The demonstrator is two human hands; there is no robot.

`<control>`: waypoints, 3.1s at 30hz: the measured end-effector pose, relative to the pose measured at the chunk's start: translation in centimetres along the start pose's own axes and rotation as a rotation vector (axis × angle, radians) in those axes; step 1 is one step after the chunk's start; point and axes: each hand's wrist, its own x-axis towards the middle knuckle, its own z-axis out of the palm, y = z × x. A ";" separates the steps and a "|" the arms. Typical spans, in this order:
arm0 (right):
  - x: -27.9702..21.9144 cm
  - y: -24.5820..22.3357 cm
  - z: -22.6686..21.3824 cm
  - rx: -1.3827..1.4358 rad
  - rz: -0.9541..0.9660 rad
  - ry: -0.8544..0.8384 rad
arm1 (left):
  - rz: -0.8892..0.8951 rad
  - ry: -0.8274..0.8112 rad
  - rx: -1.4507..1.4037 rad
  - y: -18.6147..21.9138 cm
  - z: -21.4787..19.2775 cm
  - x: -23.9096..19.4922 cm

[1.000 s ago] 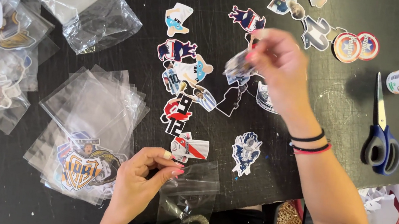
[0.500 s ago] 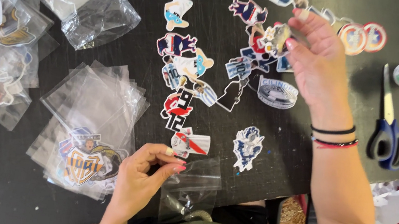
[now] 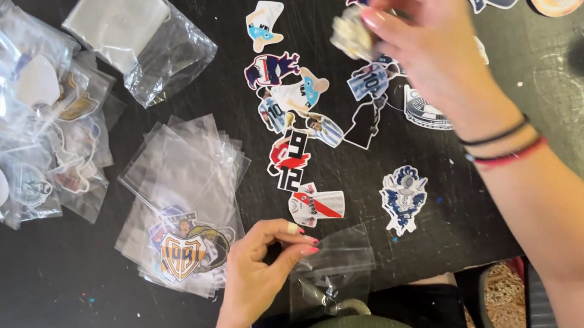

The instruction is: The person picks up stickers from a table and inserts them into small plastic bags.

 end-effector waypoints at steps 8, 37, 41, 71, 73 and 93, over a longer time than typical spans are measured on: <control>4.5 2.3 -0.6 -0.725 -0.433 0.171 | -0.080 0.012 -0.013 0.2 -0.3 -0.2; 3.6 0.5 -11.3 -0.980 -0.498 0.292 | -0.111 0.057 -0.069 -0.3 -0.3 0.5; 8.1 -0.6 -11.8 -1.035 -0.357 0.143 | -0.144 0.035 -0.127 -0.6 -0.2 0.3; 0.8 -6.5 -6.4 -2.049 -0.447 -0.919 | -0.226 0.002 -0.108 0.6 -0.6 0.5; 1.0 -6.0 -6.5 -2.132 -0.604 -0.917 | -0.214 0.012 -0.112 0.3 -0.6 0.3; -1.5 -1.1 -9.2 -1.241 0.073 0.276 | -0.122 0.016 -0.044 -0.4 -0.4 0.0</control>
